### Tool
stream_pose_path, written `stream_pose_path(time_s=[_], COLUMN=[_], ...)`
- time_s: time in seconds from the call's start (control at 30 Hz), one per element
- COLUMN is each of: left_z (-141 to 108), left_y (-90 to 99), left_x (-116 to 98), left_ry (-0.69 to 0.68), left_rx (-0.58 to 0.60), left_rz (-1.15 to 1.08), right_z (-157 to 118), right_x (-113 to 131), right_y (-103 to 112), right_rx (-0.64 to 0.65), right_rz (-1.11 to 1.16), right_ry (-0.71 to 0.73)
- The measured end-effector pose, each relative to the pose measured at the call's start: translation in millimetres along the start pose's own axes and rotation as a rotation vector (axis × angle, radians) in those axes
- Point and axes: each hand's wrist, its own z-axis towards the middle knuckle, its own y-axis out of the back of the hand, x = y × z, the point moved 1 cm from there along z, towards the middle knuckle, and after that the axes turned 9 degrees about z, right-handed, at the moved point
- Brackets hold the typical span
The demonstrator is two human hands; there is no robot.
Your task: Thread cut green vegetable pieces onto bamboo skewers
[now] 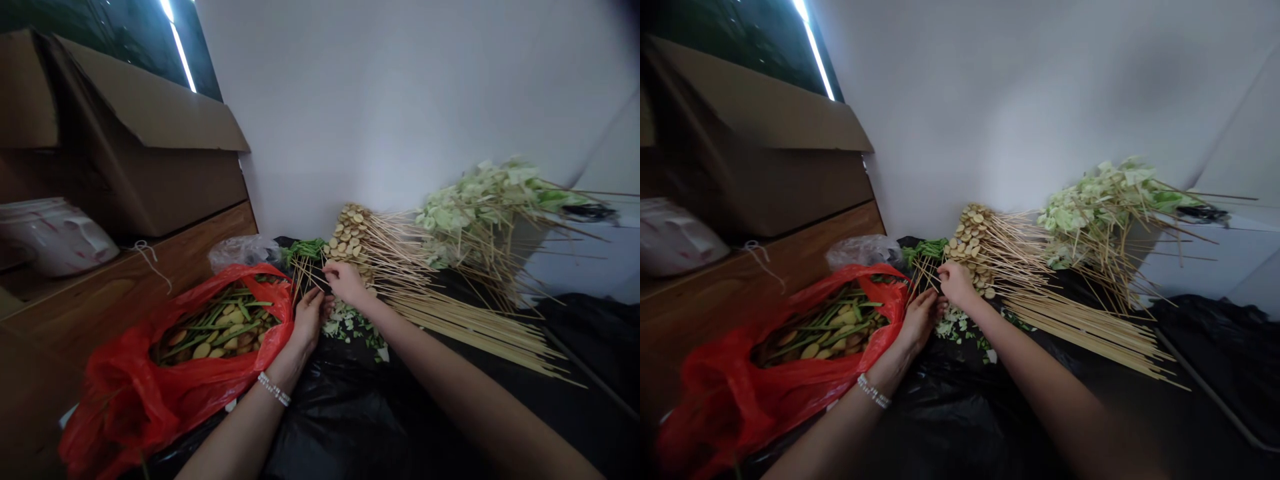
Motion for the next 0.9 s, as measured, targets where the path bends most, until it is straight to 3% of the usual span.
stream_pose_path(time_s=[0.2, 0.27, 0.4, 0.57, 0.77, 0.9], left_z=[0.1, -0.6, -5.0, -13.3, -22.7, -24.8], left_y=[-0.1, -1.5, -6.7, -13.3, -19.6, -20.7], left_x=[-0.3, 2.3, 6.1, 3.8, -0.3, -0.2], left_ry=[-0.138, -0.206, -0.287, -0.289, -0.308, -0.322], left_rx=[-0.087, -0.076, -0.002, 0.071, 0.139, 0.165], left_rz=[0.094, 0.179, 0.308, 0.359, 0.468, 0.494], right_z=[-50.7, -64.1, -81.4, -91.5, -96.2, -99.1], right_x=[-22.8, -35.9, -66.5, -81.4, -70.6, -72.4], right_y=[74.0, 99.1, 130.6, 139.9, 140.0, 142.0], right_rx=[-0.103, -0.184, -0.205, -0.187, -0.116, -0.008], right_rz=[0.091, 0.087, 0.186, 0.058, -0.406, -0.631], right_ry=[0.084, 0.047, -0.034, -0.113, -0.018, -0.101])
